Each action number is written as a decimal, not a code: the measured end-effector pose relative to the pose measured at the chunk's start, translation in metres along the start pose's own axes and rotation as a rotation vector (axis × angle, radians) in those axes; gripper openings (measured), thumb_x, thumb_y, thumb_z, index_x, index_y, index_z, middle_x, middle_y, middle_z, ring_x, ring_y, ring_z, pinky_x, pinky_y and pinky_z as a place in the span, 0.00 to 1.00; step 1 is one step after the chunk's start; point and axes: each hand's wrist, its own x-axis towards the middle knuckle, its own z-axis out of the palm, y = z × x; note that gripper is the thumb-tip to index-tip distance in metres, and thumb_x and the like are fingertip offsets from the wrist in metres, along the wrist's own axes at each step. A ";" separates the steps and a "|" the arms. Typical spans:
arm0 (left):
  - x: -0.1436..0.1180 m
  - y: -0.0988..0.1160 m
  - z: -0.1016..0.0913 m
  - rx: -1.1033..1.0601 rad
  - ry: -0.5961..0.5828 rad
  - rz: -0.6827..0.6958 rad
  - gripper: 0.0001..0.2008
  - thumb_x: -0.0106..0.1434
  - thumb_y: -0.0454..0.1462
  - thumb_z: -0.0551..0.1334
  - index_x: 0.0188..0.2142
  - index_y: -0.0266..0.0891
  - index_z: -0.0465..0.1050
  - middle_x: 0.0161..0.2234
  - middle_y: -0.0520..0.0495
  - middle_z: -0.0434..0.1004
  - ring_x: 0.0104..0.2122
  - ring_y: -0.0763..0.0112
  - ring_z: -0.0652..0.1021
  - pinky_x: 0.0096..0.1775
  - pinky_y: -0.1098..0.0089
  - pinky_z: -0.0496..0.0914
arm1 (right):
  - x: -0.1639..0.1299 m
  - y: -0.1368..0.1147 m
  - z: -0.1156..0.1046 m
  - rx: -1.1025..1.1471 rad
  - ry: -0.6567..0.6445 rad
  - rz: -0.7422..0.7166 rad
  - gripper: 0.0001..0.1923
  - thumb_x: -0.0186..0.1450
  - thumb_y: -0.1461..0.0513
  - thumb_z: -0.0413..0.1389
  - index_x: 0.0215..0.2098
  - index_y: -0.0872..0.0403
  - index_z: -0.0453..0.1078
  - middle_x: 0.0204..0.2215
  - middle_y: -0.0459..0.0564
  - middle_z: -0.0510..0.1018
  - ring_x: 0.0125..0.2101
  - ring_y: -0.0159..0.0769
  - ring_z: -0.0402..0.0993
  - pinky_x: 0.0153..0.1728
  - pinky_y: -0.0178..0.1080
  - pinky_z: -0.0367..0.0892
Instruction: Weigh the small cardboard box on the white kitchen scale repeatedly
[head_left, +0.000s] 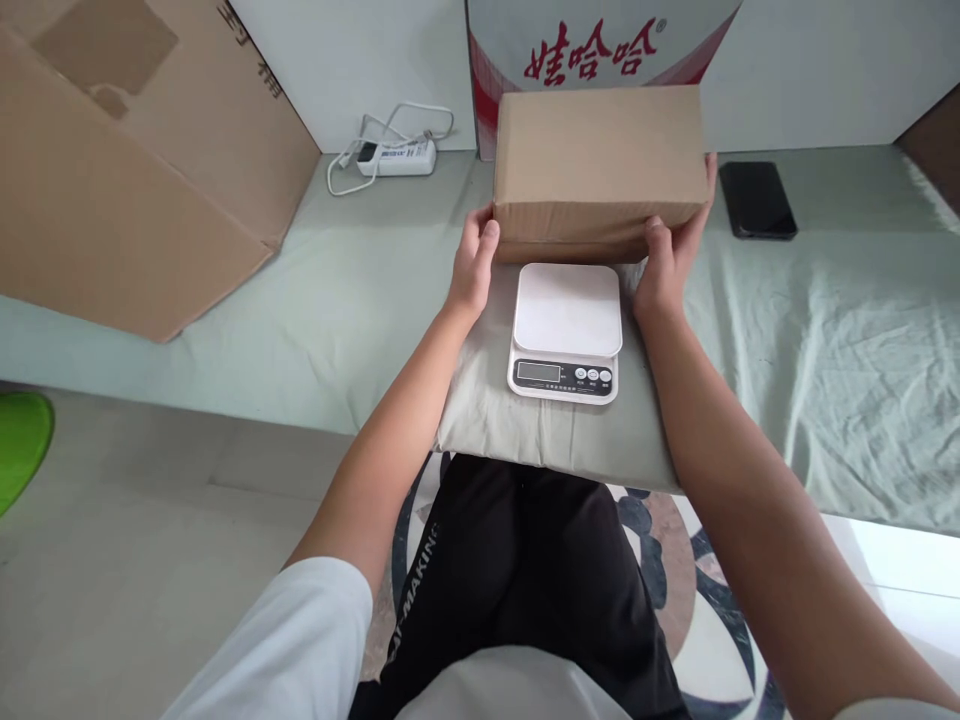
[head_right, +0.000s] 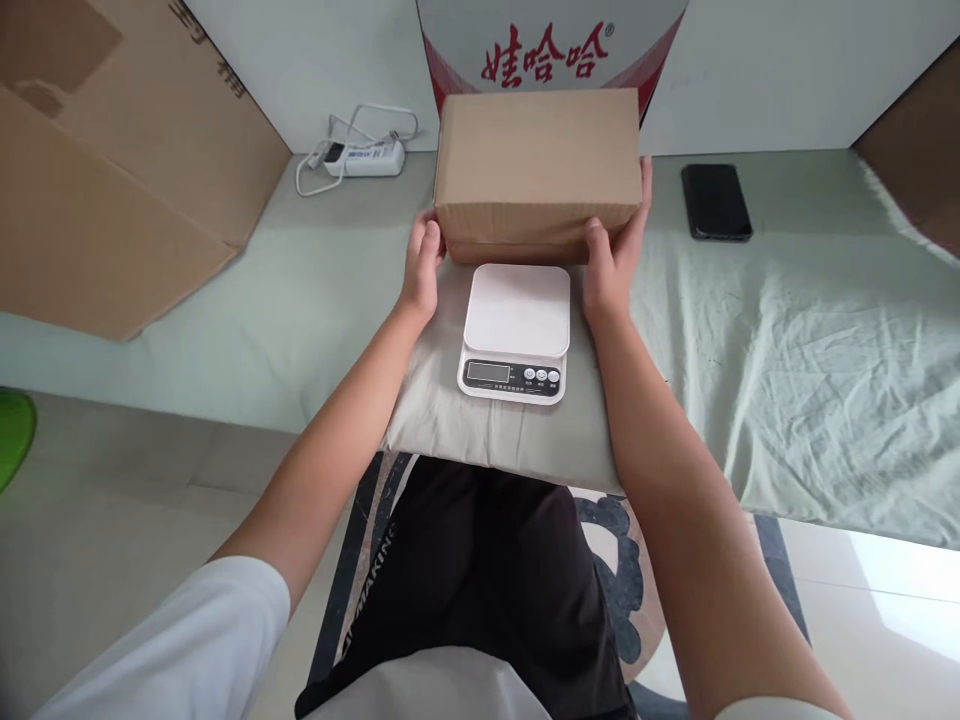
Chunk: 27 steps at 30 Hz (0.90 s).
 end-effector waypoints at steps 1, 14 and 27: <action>-0.002 0.006 -0.002 0.009 0.015 0.036 0.43 0.64 0.75 0.58 0.61 0.48 0.72 0.64 0.41 0.78 0.72 0.47 0.73 0.75 0.49 0.64 | 0.002 -0.003 0.000 0.007 0.005 -0.048 0.71 0.57 0.21 0.54 0.83 0.51 0.42 0.84 0.51 0.51 0.84 0.53 0.43 0.86 0.53 0.42; -0.128 0.059 0.002 -0.097 -0.037 0.010 0.37 0.70 0.69 0.59 0.65 0.49 0.72 0.70 0.37 0.78 0.74 0.44 0.74 0.74 0.44 0.68 | -0.102 -0.066 -0.052 -0.118 0.052 -0.101 0.61 0.63 0.28 0.59 0.83 0.46 0.50 0.83 0.55 0.54 0.85 0.67 0.41 0.84 0.71 0.40; -0.128 0.060 0.001 -0.074 -0.004 -0.023 0.45 0.66 0.72 0.61 0.69 0.47 0.70 0.75 0.35 0.72 0.77 0.42 0.70 0.77 0.42 0.65 | -0.117 -0.075 -0.049 -0.061 0.018 0.009 0.54 0.68 0.35 0.61 0.84 0.44 0.51 0.81 0.55 0.60 0.82 0.58 0.54 0.82 0.63 0.54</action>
